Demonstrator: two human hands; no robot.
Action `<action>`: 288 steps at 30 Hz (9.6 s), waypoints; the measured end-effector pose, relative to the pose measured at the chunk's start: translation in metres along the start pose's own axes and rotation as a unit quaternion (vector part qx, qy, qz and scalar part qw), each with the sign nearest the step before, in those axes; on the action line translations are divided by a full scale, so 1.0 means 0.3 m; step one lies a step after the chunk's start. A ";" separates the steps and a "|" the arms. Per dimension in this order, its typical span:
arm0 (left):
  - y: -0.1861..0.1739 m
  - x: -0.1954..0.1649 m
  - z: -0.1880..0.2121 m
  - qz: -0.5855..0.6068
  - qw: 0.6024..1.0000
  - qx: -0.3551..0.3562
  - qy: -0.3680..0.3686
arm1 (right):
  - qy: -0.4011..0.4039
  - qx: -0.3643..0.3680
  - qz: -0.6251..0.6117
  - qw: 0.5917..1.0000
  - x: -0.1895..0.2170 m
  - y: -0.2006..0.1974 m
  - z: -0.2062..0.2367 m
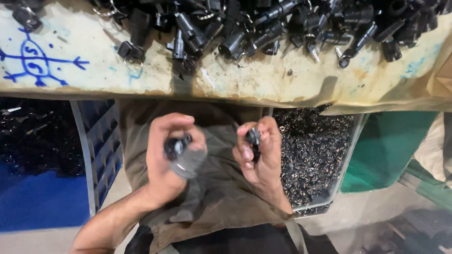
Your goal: The person repeatedly picks small black metal parts from a pile on a workbench, wipes each one with a gray cloth, and places it into a clear bin below. The person handles the parts one at a time, rotating them while wiping, and continues the cycle throughout the clip.
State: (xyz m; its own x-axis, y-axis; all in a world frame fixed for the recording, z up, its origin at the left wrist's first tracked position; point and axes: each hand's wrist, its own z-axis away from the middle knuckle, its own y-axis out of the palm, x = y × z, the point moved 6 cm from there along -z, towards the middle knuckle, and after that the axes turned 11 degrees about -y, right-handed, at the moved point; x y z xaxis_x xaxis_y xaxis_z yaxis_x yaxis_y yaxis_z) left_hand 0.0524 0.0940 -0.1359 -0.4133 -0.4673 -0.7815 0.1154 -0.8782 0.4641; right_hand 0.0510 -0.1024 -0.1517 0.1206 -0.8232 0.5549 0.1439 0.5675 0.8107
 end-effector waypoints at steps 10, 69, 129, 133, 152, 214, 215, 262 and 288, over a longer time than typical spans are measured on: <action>0.115 -0.081 0.024 -0.377 0.882 0.070 0.273 | -0.305 0.227 0.374 0.846 0.111 0.120 0.023; -0.135 -0.550 -0.299 -0.401 0.836 -0.112 0.357 | 0.110 -0.065 -0.229 0.965 -0.058 0.058 -0.029; -0.059 -0.501 -0.301 -0.222 0.929 -0.044 0.293 | 0.106 0.047 -0.237 0.965 -0.041 0.081 -0.012; -0.049 -0.477 -0.220 0.071 0.973 0.068 0.209 | 0.142 -0.003 -0.274 0.951 -0.077 0.019 0.002; 0.123 -0.091 -0.008 -0.473 0.851 0.175 0.147 | -0.194 0.437 0.562 0.674 0.103 0.281 -0.072; -0.250 -0.392 0.117 -0.838 0.506 -0.200 -0.036 | -0.010 -0.124 0.001 0.992 -0.009 0.037 -0.090; -0.264 -0.416 0.141 -0.874 0.418 -0.245 -0.024 | 0.047 -0.072 -0.055 0.995 -0.028 0.057 -0.087; 0.187 -0.106 -0.054 -0.607 0.738 0.276 0.104 | -0.278 0.376 0.645 0.605 0.102 0.222 -0.025; -0.510 -0.339 0.302 -0.857 0.391 -0.300 -0.151 | 0.166 -0.313 0.140 0.925 -0.114 0.096 -0.081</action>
State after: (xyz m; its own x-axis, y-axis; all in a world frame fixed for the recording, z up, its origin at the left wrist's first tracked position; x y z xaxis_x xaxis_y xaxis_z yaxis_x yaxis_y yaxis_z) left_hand -0.0050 0.2850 -0.0897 -0.4246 0.8139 0.3966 -0.4110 0.2171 -0.8854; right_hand 0.0750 -0.0574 -0.1520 0.5192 -0.6504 0.5545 0.5886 0.7425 0.3197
